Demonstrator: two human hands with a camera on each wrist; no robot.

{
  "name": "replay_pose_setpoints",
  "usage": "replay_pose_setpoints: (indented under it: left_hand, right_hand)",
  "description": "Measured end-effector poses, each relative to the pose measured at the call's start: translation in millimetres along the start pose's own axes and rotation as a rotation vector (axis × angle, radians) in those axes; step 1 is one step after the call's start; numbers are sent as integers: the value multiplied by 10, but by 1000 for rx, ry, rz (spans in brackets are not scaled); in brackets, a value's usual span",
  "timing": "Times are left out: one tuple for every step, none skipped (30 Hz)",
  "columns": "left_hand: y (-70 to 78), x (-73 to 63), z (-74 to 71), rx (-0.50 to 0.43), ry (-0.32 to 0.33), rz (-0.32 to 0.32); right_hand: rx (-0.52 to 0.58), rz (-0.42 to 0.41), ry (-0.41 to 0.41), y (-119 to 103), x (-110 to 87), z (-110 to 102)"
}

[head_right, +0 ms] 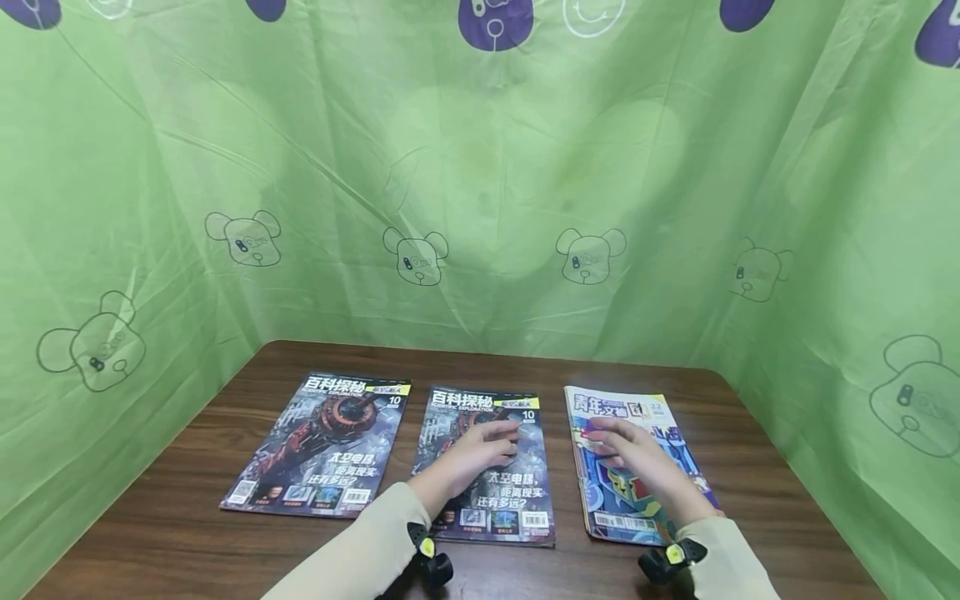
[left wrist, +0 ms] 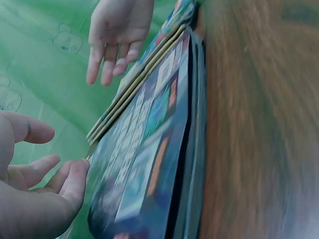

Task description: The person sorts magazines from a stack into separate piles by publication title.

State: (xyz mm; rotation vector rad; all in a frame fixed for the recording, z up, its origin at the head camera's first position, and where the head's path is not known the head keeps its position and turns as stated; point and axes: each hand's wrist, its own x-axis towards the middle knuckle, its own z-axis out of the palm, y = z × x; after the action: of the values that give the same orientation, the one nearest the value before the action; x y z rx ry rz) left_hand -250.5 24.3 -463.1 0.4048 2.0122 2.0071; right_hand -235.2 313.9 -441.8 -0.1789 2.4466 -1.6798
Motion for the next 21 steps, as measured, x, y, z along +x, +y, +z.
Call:
replay_pose_setpoints:
  left_hand:
    - [3, -9, -50, 4, 3, 0]
    - [1, -18, -96, 3, 8, -1]
    - [0, -25, -141, -2, 11, -3]
    - [-4, -31, -189, -6, 15, -4]
    - [-8, -40, -236, -5, 21, -7]
    - [-10, -48, -282, -4, 21, -9]
    - [-10, -58, -328, -6, 24, -15]
    - [-14, -68, -374, 0, 25, -14]
    - [-13, -79, -420, 2, 26, -11]
    - [-11, -95, -468, 10, 25, -9]
    - [-7, -111, -515, 11, 23, -5]
    - [-8, -128, -565, 14, 25, 0]
    - [-5, -146, -617, 14, 30, 2]
    - [-2, -167, -669, 21, 36, 6]
    - [4, -187, -719, 20, 39, 6]
    - [6, -206, -769, 17, 43, 7]
    - [9, -222, -816, 15, 49, 6]
    - [14, -238, -860, 15, 55, 6]
    - [19, -250, -900, 12, 57, 3]
    - [25, -264, -937, 24, 61, 4]
    - [31, -275, -973, 28, 63, 1]
  right_hand:
    - [-5, -2, -2, -3, 17, 32]
    - [-4, 1, 3, -9, 29, 64]
    - [-5, -7, -4, -15, 40, 92]
    - [-1, -15, -7, -25, 52, 123]
    - [3, -29, -15, -32, 67, 151]
    - [17, -33, -17, -41, 80, 181]
    - [29, -41, -27, -53, 91, 206]
    - [41, -46, -36, -65, 101, 232]
    - [53, -53, -47, -76, 114, 258]
    - [67, -53, -49, -85, 127, 286]
    - [72, -52, -52, -96, 137, 311]
    - [76, -56, -63, -105, 146, 336]
    - [79, -56, -74, -113, 156, 358]
    - [84, -56, -83, -119, 166, 380]
    - [86, -56, -92, -124, 174, 399]
    - [89, -56, -101, -130, 180, 414]
    - [89, -58, -115, -133, 186, 426]
    - [90, -61, -127, -135, 191, 434]
    - [90, -59, -128, -138, 194, 441]
    - [89, -61, -132, -139, 196, 445]
    - [88, -62, -138, -140, 197, 446]
